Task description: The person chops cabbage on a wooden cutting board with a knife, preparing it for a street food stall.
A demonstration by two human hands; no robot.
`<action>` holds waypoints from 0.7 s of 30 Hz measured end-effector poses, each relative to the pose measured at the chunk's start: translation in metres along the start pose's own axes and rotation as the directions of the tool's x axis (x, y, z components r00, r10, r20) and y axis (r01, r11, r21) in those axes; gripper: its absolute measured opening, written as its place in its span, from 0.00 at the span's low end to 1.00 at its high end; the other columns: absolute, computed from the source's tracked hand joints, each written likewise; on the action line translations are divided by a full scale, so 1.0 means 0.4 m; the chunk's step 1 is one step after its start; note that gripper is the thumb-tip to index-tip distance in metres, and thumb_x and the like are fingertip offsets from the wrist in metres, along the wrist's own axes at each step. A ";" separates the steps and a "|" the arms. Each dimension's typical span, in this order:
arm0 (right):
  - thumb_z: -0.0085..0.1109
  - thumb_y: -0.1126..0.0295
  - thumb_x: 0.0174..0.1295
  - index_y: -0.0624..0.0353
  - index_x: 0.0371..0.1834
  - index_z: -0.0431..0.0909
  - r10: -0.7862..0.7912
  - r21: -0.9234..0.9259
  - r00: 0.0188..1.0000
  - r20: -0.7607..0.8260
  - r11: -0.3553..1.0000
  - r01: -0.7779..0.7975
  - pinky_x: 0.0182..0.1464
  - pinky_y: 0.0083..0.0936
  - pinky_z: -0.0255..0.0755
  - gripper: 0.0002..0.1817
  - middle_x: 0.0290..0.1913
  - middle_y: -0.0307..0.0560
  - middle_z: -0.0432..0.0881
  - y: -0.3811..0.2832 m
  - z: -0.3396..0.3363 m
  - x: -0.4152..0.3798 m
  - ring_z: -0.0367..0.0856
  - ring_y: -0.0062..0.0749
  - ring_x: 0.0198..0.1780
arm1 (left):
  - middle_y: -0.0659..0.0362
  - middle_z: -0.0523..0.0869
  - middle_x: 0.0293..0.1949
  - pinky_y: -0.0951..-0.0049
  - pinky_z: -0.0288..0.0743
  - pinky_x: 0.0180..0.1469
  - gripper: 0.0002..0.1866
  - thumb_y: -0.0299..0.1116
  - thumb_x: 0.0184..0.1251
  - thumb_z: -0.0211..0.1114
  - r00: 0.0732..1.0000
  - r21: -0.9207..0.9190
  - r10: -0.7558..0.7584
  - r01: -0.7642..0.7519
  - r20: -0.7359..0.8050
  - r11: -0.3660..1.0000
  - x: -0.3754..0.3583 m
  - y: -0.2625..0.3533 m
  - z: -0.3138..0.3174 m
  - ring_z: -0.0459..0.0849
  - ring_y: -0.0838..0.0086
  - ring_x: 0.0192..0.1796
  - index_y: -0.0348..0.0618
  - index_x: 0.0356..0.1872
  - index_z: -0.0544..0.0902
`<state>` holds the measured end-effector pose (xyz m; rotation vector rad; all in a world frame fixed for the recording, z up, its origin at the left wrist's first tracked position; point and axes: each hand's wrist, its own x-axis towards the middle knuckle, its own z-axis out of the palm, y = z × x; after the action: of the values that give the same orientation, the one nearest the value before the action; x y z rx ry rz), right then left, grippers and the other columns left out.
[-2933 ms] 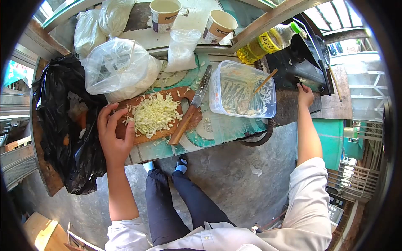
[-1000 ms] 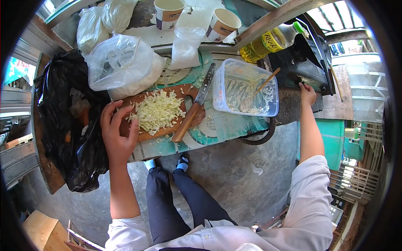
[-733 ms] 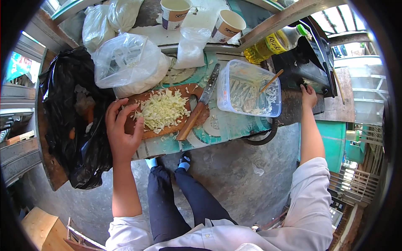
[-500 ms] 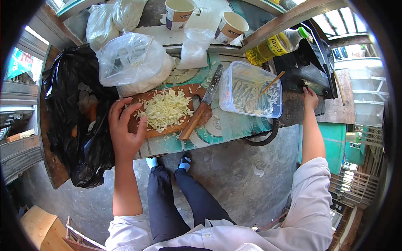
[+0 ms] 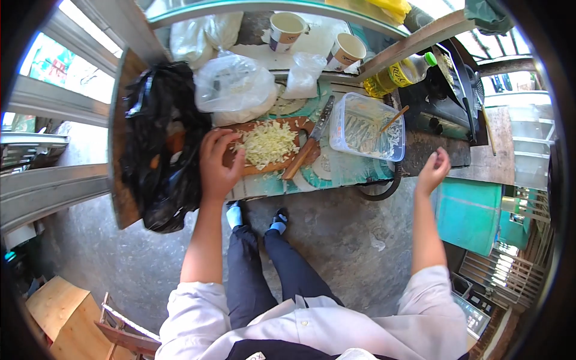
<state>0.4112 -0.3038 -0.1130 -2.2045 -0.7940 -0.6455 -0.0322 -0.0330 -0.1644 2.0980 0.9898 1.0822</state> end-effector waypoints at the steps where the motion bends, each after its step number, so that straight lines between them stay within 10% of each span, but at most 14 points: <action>1: 0.58 0.68 0.66 0.62 0.49 0.77 -0.116 0.055 0.993 0.015 0.992 0.115 0.49 0.31 0.69 0.12 0.47 0.46 0.76 -0.108 -0.023 -0.077 0.73 0.34 0.43 | 0.52 0.82 0.48 0.57 0.69 0.63 0.14 0.27 0.53 0.69 1.000 -0.029 0.007 -0.007 -0.015 1.000 0.003 -0.002 0.001 0.77 0.53 0.58 0.42 0.43 0.83; 3: 0.58 0.71 0.64 0.60 0.41 0.76 -0.073 0.197 0.967 0.242 0.980 0.025 0.48 0.31 0.68 0.06 0.42 0.46 0.76 -0.294 -0.051 -0.254 0.73 0.37 0.44 | 0.51 0.83 0.47 0.58 0.70 0.62 0.13 0.26 0.53 0.68 1.000 -0.052 0.004 -0.006 -0.029 0.999 0.001 -0.010 0.000 0.78 0.53 0.56 0.42 0.43 0.83; 5: 0.61 0.74 0.56 0.59 0.38 0.78 -0.346 0.298 0.850 0.397 0.924 0.238 0.49 0.34 0.70 0.07 0.38 0.51 0.76 -0.488 -0.041 -0.344 0.76 0.47 0.45 | 0.51 0.83 0.46 0.59 0.72 0.60 0.13 0.25 0.54 0.67 0.999 -0.075 0.005 -0.008 -0.034 0.997 -0.005 -0.012 0.000 0.80 0.54 0.54 0.41 0.42 0.83; 9: 0.62 0.73 0.57 0.57 0.51 0.76 0.034 0.305 0.772 0.635 0.907 -0.291 0.50 0.36 0.73 0.17 0.47 0.50 0.77 -0.636 0.080 -0.412 0.78 0.48 0.48 | 0.50 0.84 0.44 0.63 0.76 0.54 0.11 0.21 0.56 0.63 0.997 -0.149 -0.063 0.057 -0.037 0.987 -0.001 0.001 -0.023 0.83 0.56 0.51 0.39 0.42 0.83; 13: 0.63 0.69 0.57 0.56 0.58 0.71 0.065 0.179 0.840 0.538 0.965 -0.190 0.50 0.37 0.74 0.24 0.46 0.52 0.78 -0.628 0.178 -0.406 0.79 0.47 0.49 | 0.51 0.84 0.47 0.65 0.76 0.55 0.11 0.19 0.59 0.63 0.992 -0.148 -0.090 0.102 0.087 0.984 -0.009 0.009 -0.063 0.83 0.58 0.52 0.39 0.43 0.83; 21: 0.60 0.69 0.55 0.57 0.67 0.63 0.268 0.078 0.616 0.741 0.877 -0.475 0.50 0.43 0.75 0.34 0.52 0.64 0.80 -0.676 0.110 -0.356 0.81 0.57 0.50 | 0.53 0.84 0.51 0.68 0.79 0.50 0.15 0.18 0.58 0.64 0.913 -0.291 -0.018 0.149 0.407 0.945 0.038 0.035 -0.086 0.84 0.60 0.53 0.42 0.45 0.84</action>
<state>0.1349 -0.1664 -0.1127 -2.2426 -0.6766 0.5678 -0.0503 -0.0234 -0.1301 1.8860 0.6498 0.6725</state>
